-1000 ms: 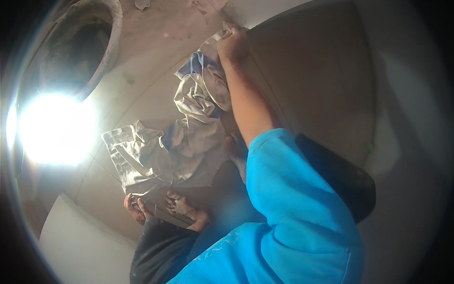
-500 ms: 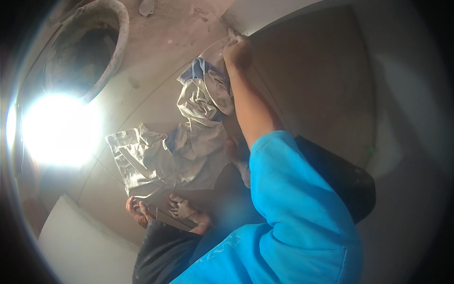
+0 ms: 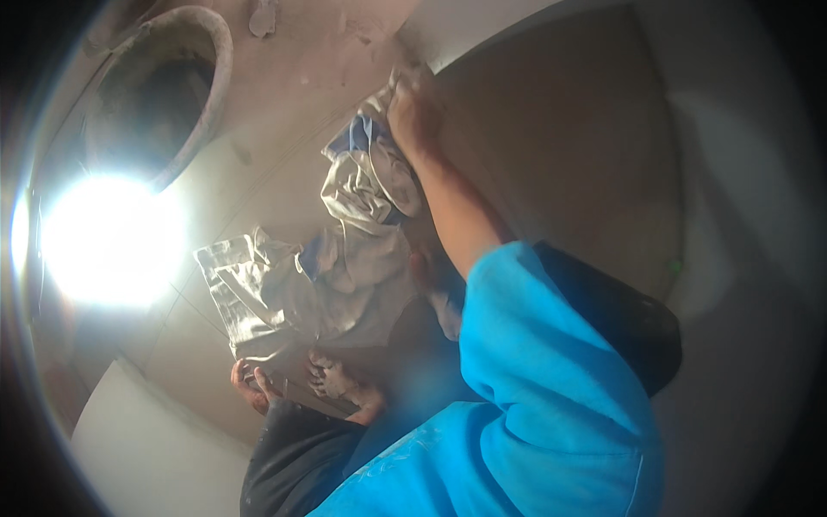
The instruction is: The person applies grout to the gaps between floor tiles using a grout float and a bucket. They then wipe the excess grout off the tiles with a cloth and sweep the floor with a broom.
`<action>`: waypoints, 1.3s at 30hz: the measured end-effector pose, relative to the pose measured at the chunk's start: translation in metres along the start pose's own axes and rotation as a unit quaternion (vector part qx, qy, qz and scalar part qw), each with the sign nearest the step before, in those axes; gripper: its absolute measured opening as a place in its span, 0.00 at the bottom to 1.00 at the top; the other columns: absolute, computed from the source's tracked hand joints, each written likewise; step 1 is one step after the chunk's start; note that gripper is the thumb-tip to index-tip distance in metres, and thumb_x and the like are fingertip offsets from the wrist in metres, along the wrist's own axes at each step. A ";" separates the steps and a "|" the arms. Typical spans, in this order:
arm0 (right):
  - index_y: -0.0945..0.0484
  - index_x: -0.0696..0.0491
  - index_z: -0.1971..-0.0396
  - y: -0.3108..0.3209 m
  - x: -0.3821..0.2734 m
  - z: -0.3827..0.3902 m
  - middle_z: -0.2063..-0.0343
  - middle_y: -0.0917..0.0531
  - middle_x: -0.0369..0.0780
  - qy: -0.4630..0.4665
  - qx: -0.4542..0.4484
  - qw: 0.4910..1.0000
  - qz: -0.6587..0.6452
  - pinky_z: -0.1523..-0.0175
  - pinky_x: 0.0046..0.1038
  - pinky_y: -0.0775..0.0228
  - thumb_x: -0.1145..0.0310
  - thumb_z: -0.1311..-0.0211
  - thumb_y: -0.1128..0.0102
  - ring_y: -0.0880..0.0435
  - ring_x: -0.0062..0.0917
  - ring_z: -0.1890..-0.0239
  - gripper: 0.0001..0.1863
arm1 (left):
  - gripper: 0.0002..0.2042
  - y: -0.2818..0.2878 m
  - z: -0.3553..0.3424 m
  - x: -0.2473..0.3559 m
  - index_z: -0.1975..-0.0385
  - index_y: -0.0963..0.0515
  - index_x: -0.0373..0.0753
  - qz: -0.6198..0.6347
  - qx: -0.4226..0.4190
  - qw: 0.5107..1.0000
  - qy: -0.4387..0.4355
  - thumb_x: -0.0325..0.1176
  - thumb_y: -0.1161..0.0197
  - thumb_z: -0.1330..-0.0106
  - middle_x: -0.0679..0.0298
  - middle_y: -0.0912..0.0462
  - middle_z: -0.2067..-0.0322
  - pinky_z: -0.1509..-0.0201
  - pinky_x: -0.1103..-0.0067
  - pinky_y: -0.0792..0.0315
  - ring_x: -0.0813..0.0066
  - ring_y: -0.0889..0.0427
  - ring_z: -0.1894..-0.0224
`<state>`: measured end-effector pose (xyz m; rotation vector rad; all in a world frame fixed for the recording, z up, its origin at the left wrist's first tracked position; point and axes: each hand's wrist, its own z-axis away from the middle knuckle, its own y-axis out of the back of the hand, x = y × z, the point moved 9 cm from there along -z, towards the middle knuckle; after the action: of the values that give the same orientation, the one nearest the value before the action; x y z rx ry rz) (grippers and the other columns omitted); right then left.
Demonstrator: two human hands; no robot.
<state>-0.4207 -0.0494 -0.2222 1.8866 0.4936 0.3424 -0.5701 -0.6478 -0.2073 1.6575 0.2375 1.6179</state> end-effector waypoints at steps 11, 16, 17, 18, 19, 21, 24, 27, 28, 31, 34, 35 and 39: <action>0.19 0.51 0.59 0.007 -0.037 0.024 0.62 0.18 0.48 -0.114 -0.149 0.977 -0.105 0.58 0.45 0.25 0.62 0.35 0.48 0.18 0.48 0.60 0.12 | 0.18 0.002 -0.002 0.000 0.44 0.29 0.37 0.003 -0.001 1.000 -0.008 0.37 0.41 0.31 0.58 0.28 0.46 0.46 0.75 0.32 0.70 0.27 0.49; 0.18 0.51 0.61 0.043 -0.111 0.061 0.65 0.18 0.42 0.187 -0.075 0.947 -0.249 0.58 0.39 0.26 0.69 0.41 0.42 0.18 0.41 0.60 0.10 | 0.19 0.001 -0.003 0.004 0.44 0.29 0.37 -0.002 0.002 1.000 -0.005 0.37 0.41 0.31 0.58 0.28 0.46 0.46 0.75 0.32 0.70 0.27 0.48; 0.18 0.51 0.61 0.037 -0.093 0.056 0.66 0.18 0.41 0.100 -0.076 0.962 -0.241 0.58 0.38 0.26 0.69 0.41 0.43 0.18 0.41 0.60 0.10 | 0.19 0.000 -0.003 0.003 0.44 0.29 0.37 -0.005 -0.001 1.000 -0.002 0.37 0.41 0.31 0.58 0.28 0.46 0.46 0.75 0.32 0.70 0.27 0.48; 0.17 0.51 0.61 0.033 -0.078 0.053 0.67 0.18 0.41 0.037 -0.078 0.970 -0.228 0.57 0.38 0.26 0.70 0.41 0.43 0.18 0.40 0.60 0.10 | 0.19 0.001 -0.002 0.003 0.44 0.29 0.37 -0.005 -0.002 1.000 -0.001 0.37 0.41 0.31 0.58 0.28 0.46 0.46 0.75 0.32 0.70 0.27 0.48; 0.17 0.52 0.61 0.037 -0.062 0.047 0.68 0.18 0.40 -0.026 -0.042 0.973 -0.224 0.56 0.37 0.25 0.71 0.41 0.43 0.18 0.39 0.60 0.10 | 0.19 0.001 -0.002 0.002 0.44 0.29 0.37 -0.006 -0.001 1.000 0.001 0.37 0.41 0.31 0.58 0.28 0.46 0.46 0.75 0.32 0.70 0.27 0.48; 0.18 0.50 0.60 0.020 -0.074 0.048 0.66 0.17 0.41 0.020 -0.158 0.963 -0.220 0.56 0.40 0.25 0.72 0.43 0.42 0.17 0.40 0.58 0.11 | 0.19 0.001 -0.002 0.001 0.44 0.29 0.37 -0.005 0.000 1.000 0.004 0.37 0.41 0.31 0.58 0.28 0.46 0.46 0.75 0.32 0.70 0.27 0.48; 0.18 0.49 0.61 0.037 -0.088 0.046 0.67 0.17 0.41 0.071 -0.076 0.970 -0.222 0.58 0.42 0.24 0.71 0.43 0.42 0.16 0.42 0.63 0.10 | 0.19 0.000 -0.002 0.001 0.43 0.29 0.37 -0.010 0.002 1.000 0.001 0.36 0.42 0.31 0.58 0.28 0.46 0.45 0.74 0.32 0.70 0.27 0.48; 0.18 0.48 0.66 0.020 -0.054 0.058 0.63 0.16 0.41 -0.204 -0.123 0.942 -0.236 0.55 0.40 0.25 0.67 0.40 0.44 0.16 0.42 0.59 0.06 | 0.19 0.000 -0.001 0.006 0.43 0.30 0.36 -0.006 -0.002 1.000 0.005 0.35 0.42 0.31 0.57 0.28 0.46 0.45 0.74 0.33 0.69 0.26 0.48; 0.19 0.47 0.67 0.020 -0.065 0.058 0.64 0.16 0.41 -0.150 -0.132 0.955 -0.220 0.55 0.41 0.25 0.66 0.40 0.44 0.17 0.42 0.58 0.06 | 0.19 0.002 -0.001 0.008 0.42 0.30 0.36 -0.001 0.005 1.000 0.006 0.35 0.42 0.31 0.57 0.28 0.45 0.45 0.74 0.33 0.68 0.26 0.48; 0.19 0.47 0.70 0.021 -0.099 0.057 0.66 0.18 0.42 0.048 -0.146 0.948 -0.280 0.55 0.45 0.29 0.68 0.44 0.39 0.20 0.41 0.56 0.03 | 0.18 -0.001 -0.003 0.011 0.43 0.30 0.36 -0.010 -0.006 1.000 0.016 0.31 0.42 0.31 0.56 0.28 0.46 0.45 0.72 0.34 0.65 0.27 0.47; 0.18 0.56 0.60 0.019 -0.097 0.052 0.56 0.21 0.48 0.117 -0.125 0.979 -0.107 0.43 0.41 0.34 0.70 0.45 0.38 0.24 0.39 0.49 0.12 | 0.19 0.000 -0.005 0.019 0.43 0.30 0.36 -0.031 -0.006 0.999 -0.023 0.32 0.40 0.32 0.54 0.28 0.44 0.41 0.70 0.34 0.61 0.29 0.43; 0.18 0.56 0.58 0.035 -0.089 0.047 0.53 0.21 0.48 0.093 -0.035 0.988 -0.120 0.38 0.41 0.37 0.70 0.42 0.39 0.25 0.40 0.46 0.13 | 0.20 -0.001 -0.005 0.024 0.43 0.30 0.36 -0.057 -0.011 0.997 -0.049 0.32 0.39 0.33 0.53 0.29 0.42 0.39 0.69 0.35 0.58 0.30 0.41; 0.40 0.62 0.37 0.022 -0.107 0.082 0.36 0.37 0.53 0.021 -0.169 0.923 -0.346 0.28 0.41 0.49 0.51 0.32 0.49 0.40 0.44 0.31 0.34 | 0.27 -0.013 -0.006 0.038 0.38 0.34 0.35 -0.151 -0.051 0.984 -0.084 0.31 0.36 0.38 0.49 0.33 0.37 0.33 0.64 0.38 0.52 0.34 0.36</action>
<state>-0.4727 -0.1752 -0.2307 1.2695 1.0193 -0.0092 -0.5639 -0.6132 -0.1871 1.5836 0.2988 1.2387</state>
